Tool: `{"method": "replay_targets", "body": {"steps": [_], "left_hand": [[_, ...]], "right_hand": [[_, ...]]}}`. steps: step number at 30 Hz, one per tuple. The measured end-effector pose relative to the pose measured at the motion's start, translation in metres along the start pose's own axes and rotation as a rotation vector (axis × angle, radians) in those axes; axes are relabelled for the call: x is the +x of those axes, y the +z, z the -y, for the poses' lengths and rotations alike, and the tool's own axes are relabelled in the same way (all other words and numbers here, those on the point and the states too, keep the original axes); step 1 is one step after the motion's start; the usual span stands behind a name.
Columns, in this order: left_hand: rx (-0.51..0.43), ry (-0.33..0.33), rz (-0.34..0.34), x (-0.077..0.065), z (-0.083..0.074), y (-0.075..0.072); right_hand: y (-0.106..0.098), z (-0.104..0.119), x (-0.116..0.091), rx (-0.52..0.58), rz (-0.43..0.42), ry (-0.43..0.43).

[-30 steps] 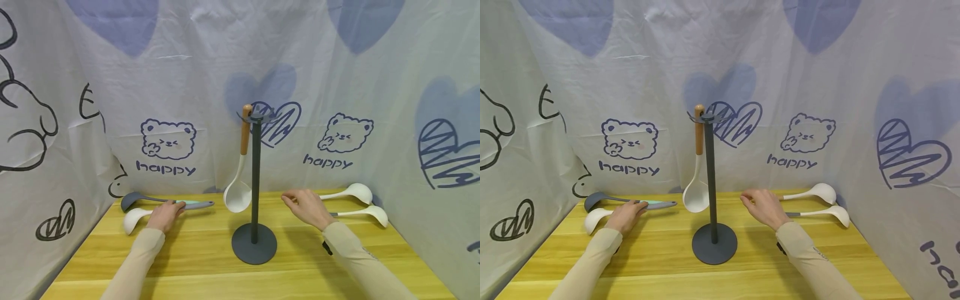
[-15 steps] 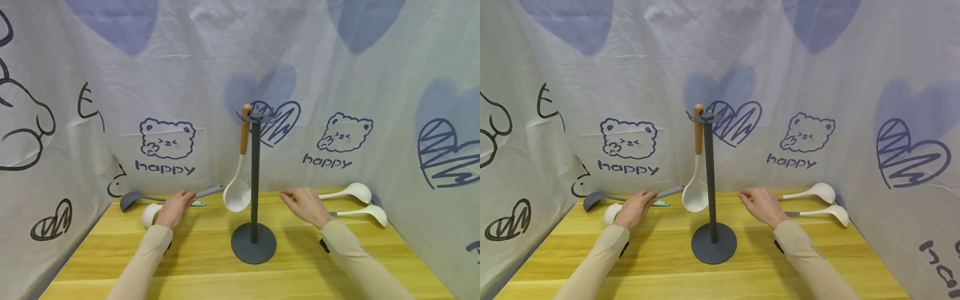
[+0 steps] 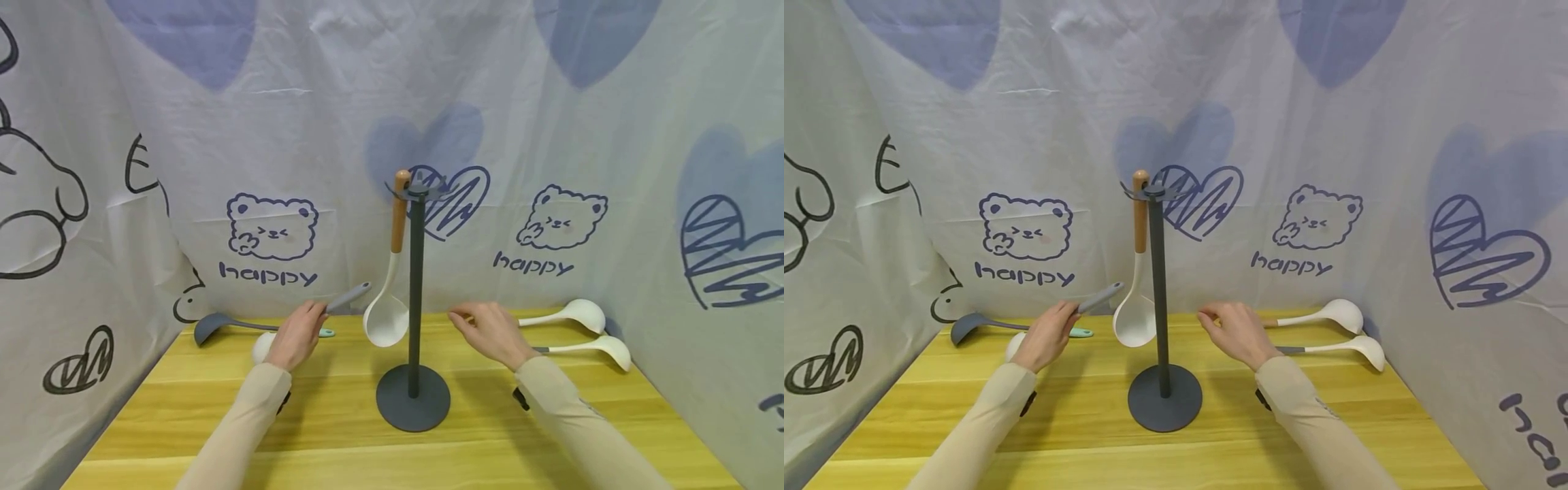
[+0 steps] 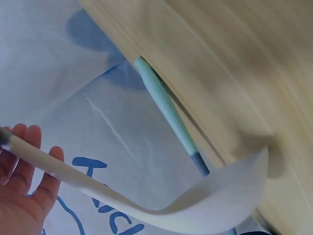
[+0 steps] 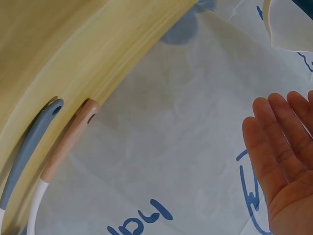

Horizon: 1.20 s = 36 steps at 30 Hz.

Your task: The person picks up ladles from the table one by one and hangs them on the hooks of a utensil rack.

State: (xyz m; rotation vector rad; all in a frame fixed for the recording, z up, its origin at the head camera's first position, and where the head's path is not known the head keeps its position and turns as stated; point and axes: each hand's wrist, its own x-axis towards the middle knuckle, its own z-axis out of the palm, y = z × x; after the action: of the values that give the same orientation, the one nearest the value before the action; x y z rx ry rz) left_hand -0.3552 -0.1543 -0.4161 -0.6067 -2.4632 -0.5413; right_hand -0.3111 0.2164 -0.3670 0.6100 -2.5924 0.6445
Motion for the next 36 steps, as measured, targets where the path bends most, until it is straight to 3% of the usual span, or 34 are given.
{"method": "replay_targets", "body": {"steps": [11,23,36], "left_hand": [[-0.059,0.037,-0.069,0.004,-0.013,-0.003],[-0.152,0.073,-0.133,0.018,-0.036,-0.016],[-0.167,0.128,-0.226,0.025,-0.053,-0.024]], "right_hand": [[-0.006,0.011,0.011,0.024,-0.018,-0.019],[-0.018,0.022,0.02,0.068,-0.065,-0.073],[-0.024,0.03,0.026,0.151,-0.22,-0.113]]}}
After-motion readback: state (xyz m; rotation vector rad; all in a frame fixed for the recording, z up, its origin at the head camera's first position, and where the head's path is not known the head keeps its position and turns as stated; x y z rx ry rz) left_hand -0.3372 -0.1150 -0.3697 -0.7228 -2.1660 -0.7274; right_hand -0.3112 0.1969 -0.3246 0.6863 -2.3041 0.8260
